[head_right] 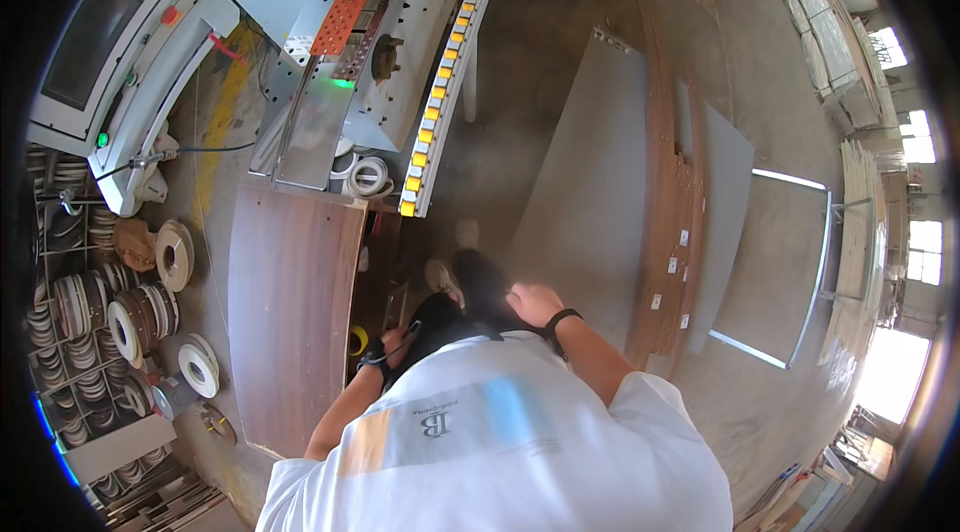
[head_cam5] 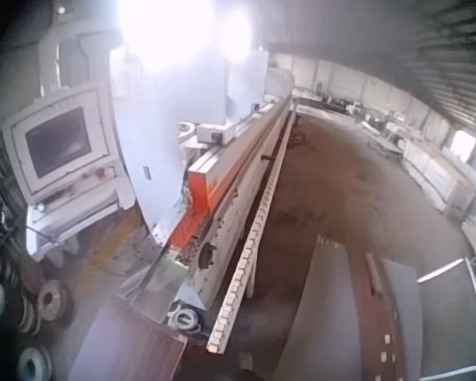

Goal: Feeding long wooden strips into an edge banding machine for processing.

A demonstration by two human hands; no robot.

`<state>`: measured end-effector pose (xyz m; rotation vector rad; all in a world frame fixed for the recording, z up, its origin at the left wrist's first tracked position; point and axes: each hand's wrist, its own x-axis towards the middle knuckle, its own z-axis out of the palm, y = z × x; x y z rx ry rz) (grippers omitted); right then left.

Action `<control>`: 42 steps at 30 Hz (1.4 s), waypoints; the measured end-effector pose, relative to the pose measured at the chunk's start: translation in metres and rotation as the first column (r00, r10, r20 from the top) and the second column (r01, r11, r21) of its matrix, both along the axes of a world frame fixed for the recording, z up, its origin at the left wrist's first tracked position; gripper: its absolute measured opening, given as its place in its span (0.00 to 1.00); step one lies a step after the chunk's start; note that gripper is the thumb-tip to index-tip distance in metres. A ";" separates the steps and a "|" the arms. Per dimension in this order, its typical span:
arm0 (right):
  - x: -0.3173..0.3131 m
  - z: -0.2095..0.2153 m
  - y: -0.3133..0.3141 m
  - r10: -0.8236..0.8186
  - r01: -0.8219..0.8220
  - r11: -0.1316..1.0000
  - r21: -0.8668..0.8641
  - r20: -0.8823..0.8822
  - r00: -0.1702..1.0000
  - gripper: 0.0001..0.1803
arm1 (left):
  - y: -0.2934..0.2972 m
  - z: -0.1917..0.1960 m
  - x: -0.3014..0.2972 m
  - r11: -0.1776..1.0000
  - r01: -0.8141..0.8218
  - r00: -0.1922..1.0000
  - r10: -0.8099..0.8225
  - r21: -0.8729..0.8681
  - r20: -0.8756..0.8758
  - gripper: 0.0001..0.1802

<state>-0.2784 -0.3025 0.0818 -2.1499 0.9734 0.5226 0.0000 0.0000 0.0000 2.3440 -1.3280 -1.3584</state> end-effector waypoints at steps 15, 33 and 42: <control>0.080 0.055 -0.204 0.171 -0.166 0.527 0.833 0.088 0.981 0.16 | -0.045 -0.073 -0.050 0.793 -0.538 -0.041 0.313 0.284 -0.949 0.17; 0.079 -0.274 -0.369 0.029 -0.131 0.883 0.452 0.227 0.974 0.20 | -0.269 -0.225 -0.008 0.831 -0.493 0.811 0.332 -0.257 -0.482 0.22; 0.036 -0.299 -0.368 -0.172 -0.074 0.836 0.544 0.387 0.906 0.17 | -0.286 -0.213 -0.103 0.854 -0.258 0.852 0.421 -0.452 0.311 0.25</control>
